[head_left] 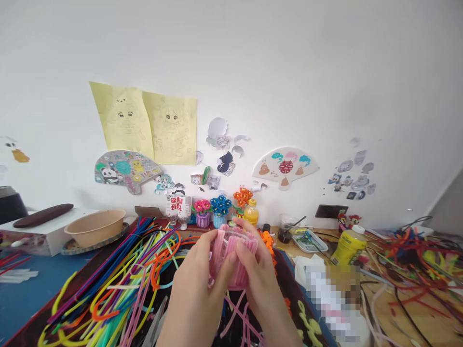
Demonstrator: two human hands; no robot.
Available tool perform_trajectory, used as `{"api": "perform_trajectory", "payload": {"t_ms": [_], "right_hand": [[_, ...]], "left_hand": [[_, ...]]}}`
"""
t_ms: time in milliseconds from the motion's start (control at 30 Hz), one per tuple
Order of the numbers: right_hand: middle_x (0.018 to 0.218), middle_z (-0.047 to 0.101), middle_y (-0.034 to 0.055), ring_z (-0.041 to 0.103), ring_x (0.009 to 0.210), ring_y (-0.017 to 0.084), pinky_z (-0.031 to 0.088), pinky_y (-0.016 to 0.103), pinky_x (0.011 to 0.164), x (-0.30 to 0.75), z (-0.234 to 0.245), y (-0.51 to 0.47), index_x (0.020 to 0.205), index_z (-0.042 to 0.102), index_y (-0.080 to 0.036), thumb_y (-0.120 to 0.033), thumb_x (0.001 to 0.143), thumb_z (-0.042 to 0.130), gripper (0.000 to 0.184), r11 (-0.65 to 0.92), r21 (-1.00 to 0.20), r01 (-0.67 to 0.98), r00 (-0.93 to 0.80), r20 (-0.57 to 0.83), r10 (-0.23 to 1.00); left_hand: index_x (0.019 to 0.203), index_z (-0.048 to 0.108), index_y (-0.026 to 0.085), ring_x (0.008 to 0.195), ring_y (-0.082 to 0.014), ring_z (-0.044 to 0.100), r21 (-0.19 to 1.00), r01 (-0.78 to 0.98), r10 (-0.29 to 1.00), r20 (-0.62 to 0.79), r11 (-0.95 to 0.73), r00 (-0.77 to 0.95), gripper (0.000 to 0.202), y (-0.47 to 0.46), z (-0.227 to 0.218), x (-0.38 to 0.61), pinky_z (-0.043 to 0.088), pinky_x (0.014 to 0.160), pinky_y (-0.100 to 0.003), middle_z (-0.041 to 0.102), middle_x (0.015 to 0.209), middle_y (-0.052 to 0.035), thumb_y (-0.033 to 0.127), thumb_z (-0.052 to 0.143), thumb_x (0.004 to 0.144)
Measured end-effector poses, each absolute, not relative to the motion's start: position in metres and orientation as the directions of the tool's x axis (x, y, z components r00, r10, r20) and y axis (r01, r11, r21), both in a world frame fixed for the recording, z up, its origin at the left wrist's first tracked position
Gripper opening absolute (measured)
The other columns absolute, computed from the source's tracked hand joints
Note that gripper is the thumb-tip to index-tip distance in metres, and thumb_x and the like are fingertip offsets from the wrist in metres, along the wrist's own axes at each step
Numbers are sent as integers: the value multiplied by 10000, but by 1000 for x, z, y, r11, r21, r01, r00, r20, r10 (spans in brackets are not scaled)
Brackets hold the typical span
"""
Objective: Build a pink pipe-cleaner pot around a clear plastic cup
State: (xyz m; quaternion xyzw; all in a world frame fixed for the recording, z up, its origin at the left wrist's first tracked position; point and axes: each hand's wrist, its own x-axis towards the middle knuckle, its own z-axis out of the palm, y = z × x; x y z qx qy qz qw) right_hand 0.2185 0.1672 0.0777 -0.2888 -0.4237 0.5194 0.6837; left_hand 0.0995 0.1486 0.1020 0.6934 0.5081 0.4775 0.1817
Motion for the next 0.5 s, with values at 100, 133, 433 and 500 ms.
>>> {"api": "perform_trajectory", "payload": {"t_ms": [100,133,433,500], "right_hand": [[1101,741,58,701,1003,264,570,374,873,216,79,169,1245,630,-258,-466,769,792,544,266,-781,-565,80,269,960],[1074,750,62,708,997,274,579,388,861,215,79,170,1238,635,-254,-474,758,798,553,247,-763,-598,70,257,964],[1220,713,74,657,1154,298,549,451,929,214,71,173,1354,557,-305,-646,846,640,617,153,-726,-670,-41,242,969],[1295,678,62,620,1215,285,521,440,974,216,71,171,1370,541,-320,-636,860,633,607,173,-770,-614,0,219,976]], "left_hand": [[1276,568,238,1083,-290,697,743,538,897,438,-398,60,449,148,106,93,599,795,-397,688,1285,-126,529,486,944],[1266,574,244,1067,-283,701,733,548,896,439,-403,70,436,148,107,90,600,796,-393,695,1273,-117,520,504,937],[1344,451,241,941,-257,695,783,496,902,432,-374,-1,541,150,107,89,564,756,-391,711,1134,-88,474,584,875],[1358,418,232,885,-240,689,807,472,903,426,-355,-49,561,151,109,92,547,747,-385,705,1105,-77,466,581,875]]}}
